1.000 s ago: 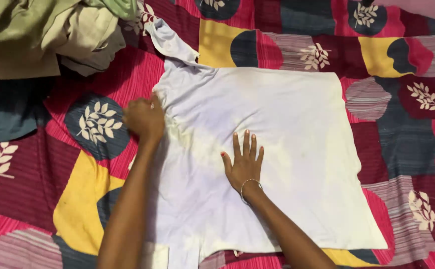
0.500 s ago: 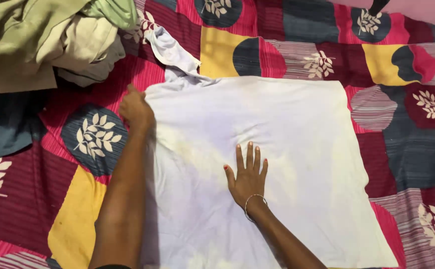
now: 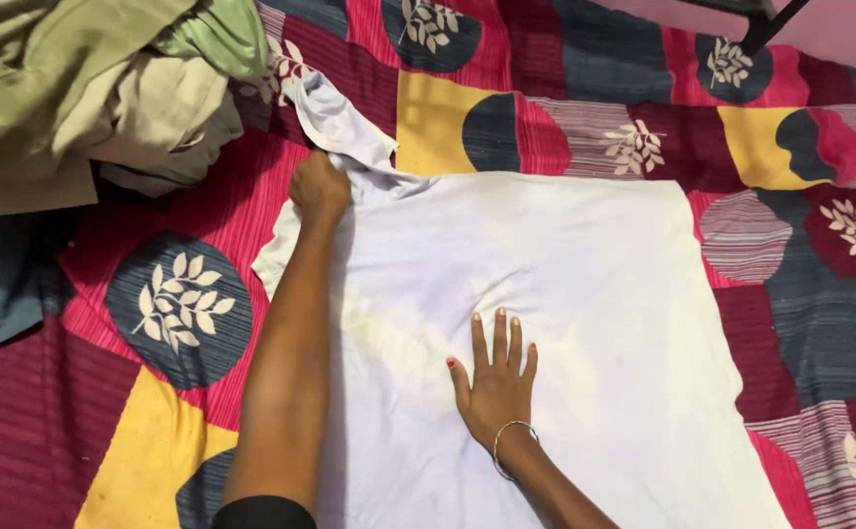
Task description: The person folds a white long-sleeved shirt on a patterned bedsheet. They smooth the fabric, fold the sleeves inward, fold the bottom up, and then fold the shirt in half to create a compact bundle.
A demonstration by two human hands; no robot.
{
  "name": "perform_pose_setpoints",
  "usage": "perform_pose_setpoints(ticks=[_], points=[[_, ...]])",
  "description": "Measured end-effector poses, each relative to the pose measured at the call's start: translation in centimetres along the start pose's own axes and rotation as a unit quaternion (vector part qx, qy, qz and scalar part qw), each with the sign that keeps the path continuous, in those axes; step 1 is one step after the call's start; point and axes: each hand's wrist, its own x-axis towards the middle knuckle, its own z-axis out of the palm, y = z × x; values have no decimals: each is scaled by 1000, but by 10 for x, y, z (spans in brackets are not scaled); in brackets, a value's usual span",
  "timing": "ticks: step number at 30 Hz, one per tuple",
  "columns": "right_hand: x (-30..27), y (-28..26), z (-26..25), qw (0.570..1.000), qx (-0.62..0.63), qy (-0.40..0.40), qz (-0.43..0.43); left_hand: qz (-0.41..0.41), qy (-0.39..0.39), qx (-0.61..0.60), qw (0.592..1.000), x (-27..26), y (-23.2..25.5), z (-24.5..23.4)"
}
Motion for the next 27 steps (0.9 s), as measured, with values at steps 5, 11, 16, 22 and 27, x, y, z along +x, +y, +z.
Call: perform_pose_setpoints(ticks=[5,11,16,22,27], points=[[0,0,-1,1000,-2,-7,-4,-77,55,-133,987,35,10,7],[0,-1,-1,1000,-7,6,-8,-1,72,-236,969,12,15,5],[0,1,2,1000,-1,9,-8,83,61,-142,985,-74,30,-17],[0,4,9,1000,12,13,-5,176,-68,-5,982,-194,33,-87],[1,7,14,1000,16,11,-7,125,-49,55,989,-225,-4,-138]])
